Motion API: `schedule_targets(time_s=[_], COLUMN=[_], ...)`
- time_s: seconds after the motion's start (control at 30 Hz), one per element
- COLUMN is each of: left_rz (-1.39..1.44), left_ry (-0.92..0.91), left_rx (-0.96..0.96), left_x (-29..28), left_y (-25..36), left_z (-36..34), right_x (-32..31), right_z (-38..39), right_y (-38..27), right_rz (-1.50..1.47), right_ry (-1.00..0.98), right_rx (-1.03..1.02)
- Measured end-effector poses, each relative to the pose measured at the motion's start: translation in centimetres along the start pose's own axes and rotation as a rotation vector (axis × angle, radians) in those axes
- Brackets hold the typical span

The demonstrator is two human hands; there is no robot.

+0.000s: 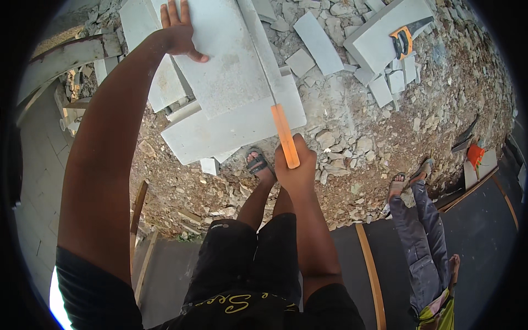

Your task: The person measures a concrete block with a tape measure and then cuts into the block with a hand saw.

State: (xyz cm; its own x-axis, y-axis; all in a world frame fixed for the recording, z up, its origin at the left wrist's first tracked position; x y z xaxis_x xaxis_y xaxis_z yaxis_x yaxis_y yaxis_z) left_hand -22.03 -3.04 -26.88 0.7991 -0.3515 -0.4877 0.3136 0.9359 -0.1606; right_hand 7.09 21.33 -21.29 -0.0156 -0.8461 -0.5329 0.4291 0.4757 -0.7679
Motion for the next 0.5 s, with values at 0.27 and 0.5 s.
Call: schedule_targets(time_s=[0.27,0.5], left_rz=[0.012,0.025], left_ry=[0.039,0.083], left_rx=[-0.057,-0.102], left_x=[-0.3,-0.2], left_y=[-0.4,-0.4], left_z=[0.7,0.4], right_x=[-0.3,0.9], right_z=[3.8,-0.5], right_y=[2.5,0.9], right_rz=[-0.014,-0.023], right_ry=[0.046,-0.006], right_rx=[-0.066,-0.029])
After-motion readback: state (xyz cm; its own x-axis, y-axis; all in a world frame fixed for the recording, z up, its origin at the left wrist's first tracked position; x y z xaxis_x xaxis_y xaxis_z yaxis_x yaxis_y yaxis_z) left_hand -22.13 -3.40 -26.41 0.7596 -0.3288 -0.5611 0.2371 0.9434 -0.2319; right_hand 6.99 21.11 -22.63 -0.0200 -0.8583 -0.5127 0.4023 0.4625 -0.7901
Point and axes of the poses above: each hand's wrist, its own z-axis away from the middle knuckle, its own x-axis out of the palm, y = z × x, the point moved 6 cm from there along -z, towards the middle knuckle, and after that the axes turned 10 degrees about z, right-handed, at the moved point
